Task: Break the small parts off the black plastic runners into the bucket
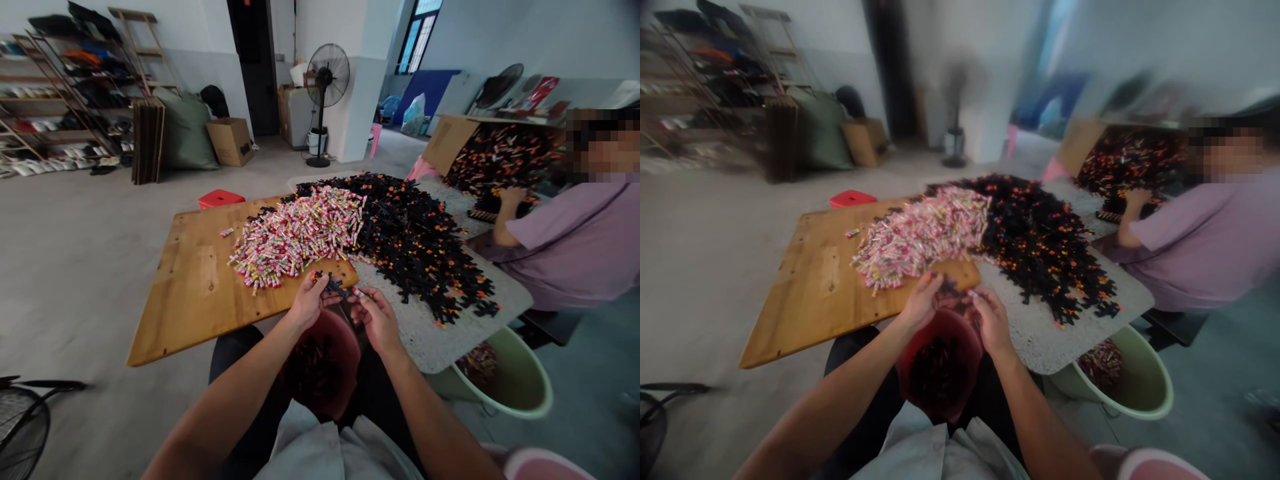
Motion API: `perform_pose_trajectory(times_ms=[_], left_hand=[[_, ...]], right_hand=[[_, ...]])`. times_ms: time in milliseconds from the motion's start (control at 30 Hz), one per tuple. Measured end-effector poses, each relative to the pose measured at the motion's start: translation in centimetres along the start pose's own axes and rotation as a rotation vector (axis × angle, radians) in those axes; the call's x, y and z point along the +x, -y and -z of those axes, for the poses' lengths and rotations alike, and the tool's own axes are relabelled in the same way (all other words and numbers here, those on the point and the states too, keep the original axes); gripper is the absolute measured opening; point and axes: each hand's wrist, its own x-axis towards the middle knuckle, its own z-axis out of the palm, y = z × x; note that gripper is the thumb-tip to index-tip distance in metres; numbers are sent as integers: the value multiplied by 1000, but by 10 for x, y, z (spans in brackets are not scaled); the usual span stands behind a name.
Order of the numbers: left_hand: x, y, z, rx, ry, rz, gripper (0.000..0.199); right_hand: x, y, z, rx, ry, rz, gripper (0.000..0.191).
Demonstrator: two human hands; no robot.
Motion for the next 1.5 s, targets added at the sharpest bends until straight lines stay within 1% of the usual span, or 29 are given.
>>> perform_pose_trajectory(times_ms=[100,233,300,533,633,700,800,967,1067,1133,1200,1267,1300,1367,1433,1500], left_hand=[[-4,-1,1,18,-1,-22,52],[-7,-2,0,64,-23,-27,54],[-7,-1,0,85,-39,-43,56],[-6,10,-2,96,-138,-106,54],[-8,16,-5,82,-179,-98,50],[-9,21,-7,76,-218,-104,46],[-10,29,-11,61,-286,-128,42],[-10,38,-15,49,-341,-113,38],[-10,41,-13,41,-374,-98,35],[-9,43,-11,37,-400,-77,35],[-8,44,-10,25,-415,-61,36],[-8,45,-11,8,-384,-61,40],[-9,45,-11,7,-342,-63,43],[-12,47,-10,30,-215,-68,49],[-17,49,-8,76,-63,-58,56],[-21,50,-5,132,41,-54,59]], right_hand=[[-4,-1,-3,-21,31,-15,32],[-8,-4,-1,-39,31,4,32],[-8,-6,2,-102,46,48,32],[-7,-13,15,-438,79,246,33],[-10,-16,18,-513,91,296,29],[-12,-17,17,-536,94,302,28],[-16,-16,13,-497,80,254,25],[-21,-15,9,-337,56,95,22],[-25,-18,9,-274,119,12,23],[-29,-21,8,-275,173,-12,24],[-30,-24,6,-264,163,-28,25],[-29,-24,5,-199,94,-46,28],[-27,-24,4,-144,60,-55,29],[-25,-23,1,-14,33,-81,30],[-25,-21,-2,106,37,-112,27],[-28,-21,-7,196,52,-132,24]])
